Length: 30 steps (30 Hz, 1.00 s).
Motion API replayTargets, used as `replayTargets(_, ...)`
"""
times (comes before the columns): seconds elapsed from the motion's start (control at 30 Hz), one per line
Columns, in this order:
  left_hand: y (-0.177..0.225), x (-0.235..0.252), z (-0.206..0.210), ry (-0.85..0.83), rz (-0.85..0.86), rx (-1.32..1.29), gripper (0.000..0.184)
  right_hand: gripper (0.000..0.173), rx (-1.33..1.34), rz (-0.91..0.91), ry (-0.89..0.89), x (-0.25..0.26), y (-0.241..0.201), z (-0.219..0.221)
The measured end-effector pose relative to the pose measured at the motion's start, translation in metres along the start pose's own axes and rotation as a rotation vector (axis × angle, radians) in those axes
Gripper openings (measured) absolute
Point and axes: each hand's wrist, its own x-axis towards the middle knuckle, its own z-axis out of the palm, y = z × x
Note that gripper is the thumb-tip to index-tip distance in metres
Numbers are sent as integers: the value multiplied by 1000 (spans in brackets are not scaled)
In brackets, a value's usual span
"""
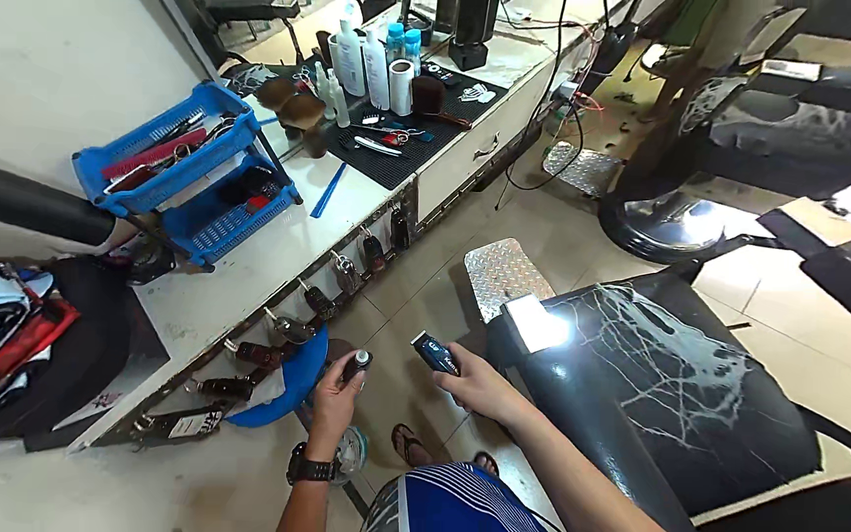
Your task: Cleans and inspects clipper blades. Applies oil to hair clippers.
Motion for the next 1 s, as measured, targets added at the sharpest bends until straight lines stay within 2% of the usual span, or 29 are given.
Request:
replayTargets(0.33, 20, -72, 76, 23, 22, 152, 35, 56, -304, -114, 93, -87, 50, -17)
replayTargets(0.53, 33, -110, 117, 59, 64, 417, 29, 60, -407, -77, 45, -133, 77, -28)
replayTargets(0.77, 34, -130, 136, 45, 149, 618, 32, 58, -480, 7, -23, -159, 92, -31)
replayTargets(1.0, 33, -135, 148, 20, 254, 705, 31, 57, -548, 39, -65, -170, 99, -35)
